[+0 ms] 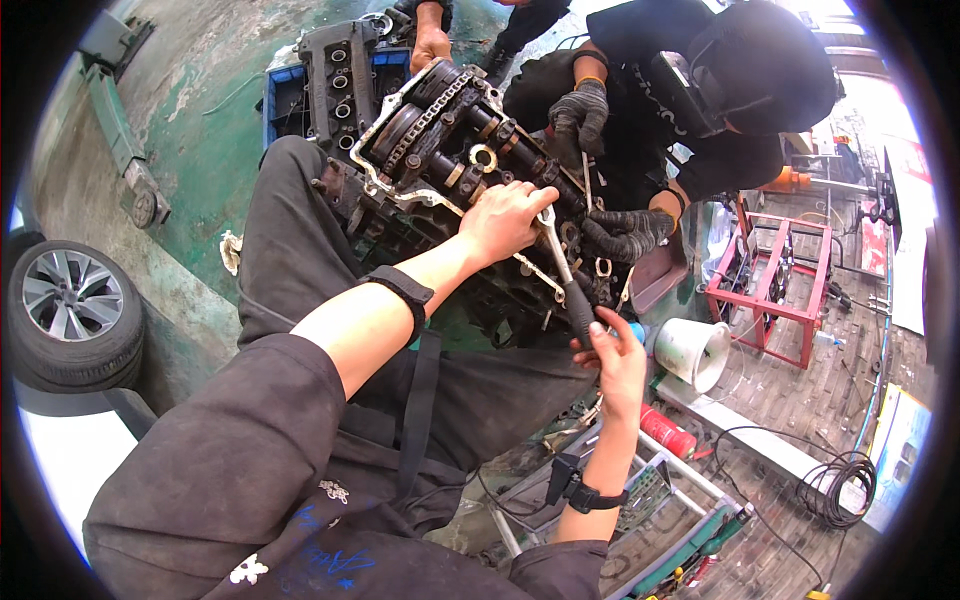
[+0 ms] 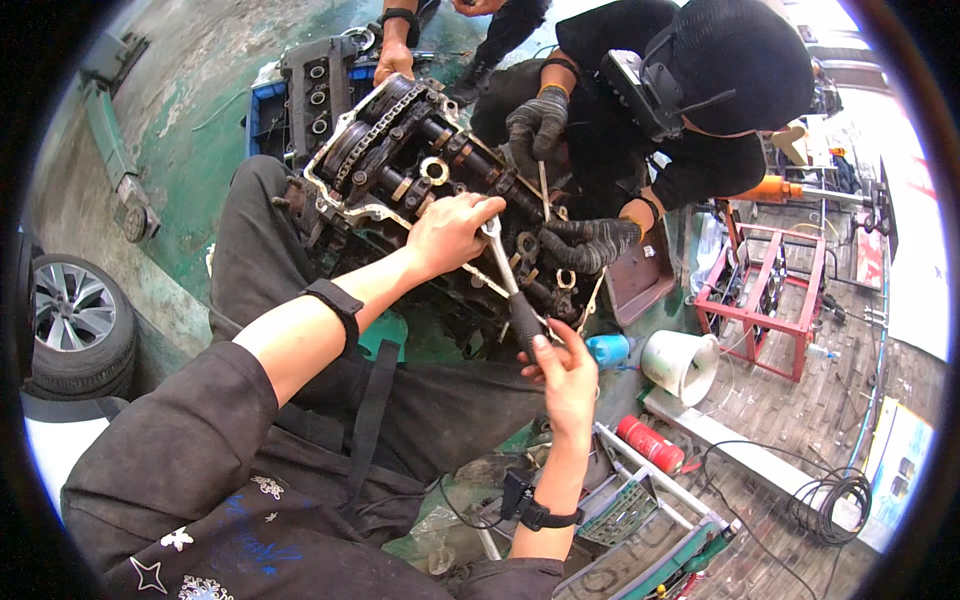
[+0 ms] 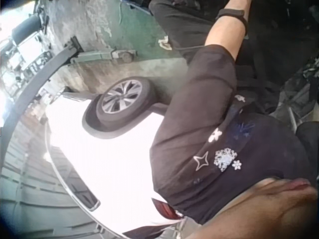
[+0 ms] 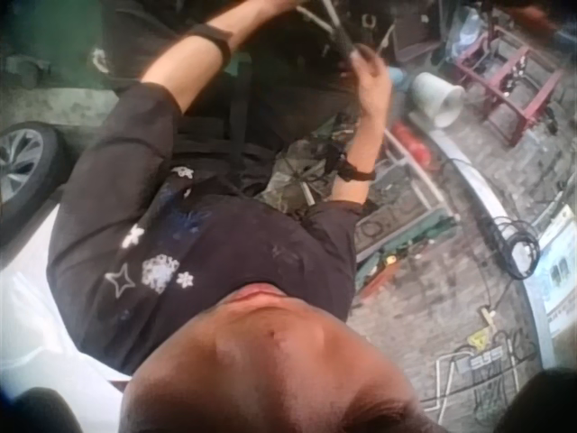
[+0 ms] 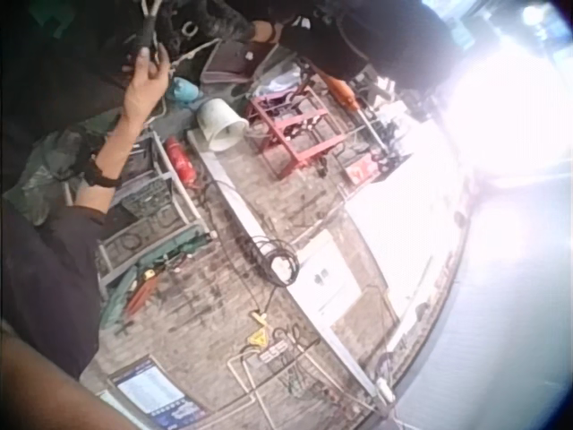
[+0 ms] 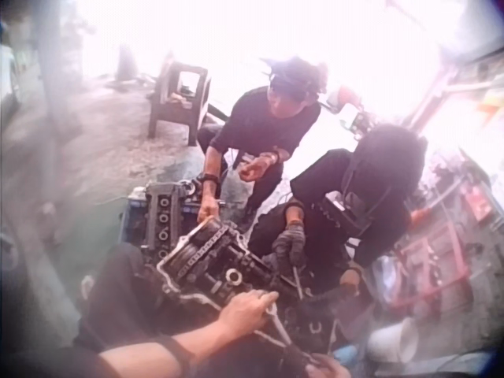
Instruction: The person uses a socket wrench to tighten bolts on an exposed engine cylinder head, while two other individuals assist by holding components and using hand tools on different parts of the block.
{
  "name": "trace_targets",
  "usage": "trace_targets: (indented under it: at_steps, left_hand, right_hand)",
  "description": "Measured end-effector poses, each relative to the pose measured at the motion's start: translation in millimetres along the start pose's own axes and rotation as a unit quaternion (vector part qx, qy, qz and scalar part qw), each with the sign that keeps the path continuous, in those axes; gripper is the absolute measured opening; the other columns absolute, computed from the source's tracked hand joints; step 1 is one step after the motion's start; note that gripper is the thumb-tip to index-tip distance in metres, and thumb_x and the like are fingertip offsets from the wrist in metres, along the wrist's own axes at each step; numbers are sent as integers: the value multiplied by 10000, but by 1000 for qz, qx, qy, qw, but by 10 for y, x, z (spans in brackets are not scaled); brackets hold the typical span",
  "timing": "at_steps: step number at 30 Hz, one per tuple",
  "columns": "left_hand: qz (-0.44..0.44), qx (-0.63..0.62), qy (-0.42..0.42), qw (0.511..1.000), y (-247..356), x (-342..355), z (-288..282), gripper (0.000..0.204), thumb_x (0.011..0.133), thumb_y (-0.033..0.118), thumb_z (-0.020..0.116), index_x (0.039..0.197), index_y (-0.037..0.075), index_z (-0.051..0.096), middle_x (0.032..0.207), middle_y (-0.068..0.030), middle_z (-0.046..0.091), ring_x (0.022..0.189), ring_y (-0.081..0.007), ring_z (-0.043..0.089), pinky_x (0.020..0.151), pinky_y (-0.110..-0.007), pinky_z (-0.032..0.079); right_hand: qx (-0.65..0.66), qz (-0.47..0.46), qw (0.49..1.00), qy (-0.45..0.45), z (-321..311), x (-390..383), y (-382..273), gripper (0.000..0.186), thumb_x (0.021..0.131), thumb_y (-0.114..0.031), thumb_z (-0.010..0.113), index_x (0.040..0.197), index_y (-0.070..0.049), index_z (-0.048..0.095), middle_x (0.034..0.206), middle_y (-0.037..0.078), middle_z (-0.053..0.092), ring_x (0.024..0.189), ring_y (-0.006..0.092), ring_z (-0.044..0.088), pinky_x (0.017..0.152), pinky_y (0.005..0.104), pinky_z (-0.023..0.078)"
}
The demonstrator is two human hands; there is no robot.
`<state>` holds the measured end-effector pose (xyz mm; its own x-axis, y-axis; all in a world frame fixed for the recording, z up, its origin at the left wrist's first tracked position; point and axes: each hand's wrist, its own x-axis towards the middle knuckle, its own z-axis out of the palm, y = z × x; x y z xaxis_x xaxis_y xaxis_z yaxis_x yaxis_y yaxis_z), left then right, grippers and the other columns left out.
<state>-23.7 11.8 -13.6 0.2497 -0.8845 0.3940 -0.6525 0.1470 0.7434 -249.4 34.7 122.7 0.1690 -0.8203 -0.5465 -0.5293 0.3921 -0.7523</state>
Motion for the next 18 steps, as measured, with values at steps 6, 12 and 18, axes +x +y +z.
trace_targets:
  at_steps: [6, 12, 18]
  left_hand:
    - [3, 16, -11, 1000, 5, 11, -23, 381, 706, 79, 667, 1079, 78, 588, 924, -107, 640, 865, -306, 622, 741, -416, 506]
    - [18, 37, -42, 998, 49, 28, -25, 295, 750, 102, 619, 1039, 106, 562, 866, -85, 619, 898, -283, 609, 761, -426, 494]
    - [11, 56, -75, 996, 41, 55, -33, 300, 763, 118, 620, 1061, 110, 587, 913, -58, 624, 903, -265, 603, 748, -399, 487]
  right_hand:
    - [-34, -28, 998, 47, -199, 294, 152, 420, 891, -205, 677, 1229, 11, 549, 846, 72, 682, 635, 106, 614, 555, 223, 439]
    - [-13, -5, 998, 68, -255, 566, 388, 357, 911, -189, 633, 1214, -6, 579, 909, 67, 649, 656, 125, 629, 548, 236, 469]
    - [-10, -24, 996, 80, -172, 596, 409, 355, 915, -193, 629, 1207, 3, 580, 880, 62, 656, 643, 123, 629, 549, 230, 461]
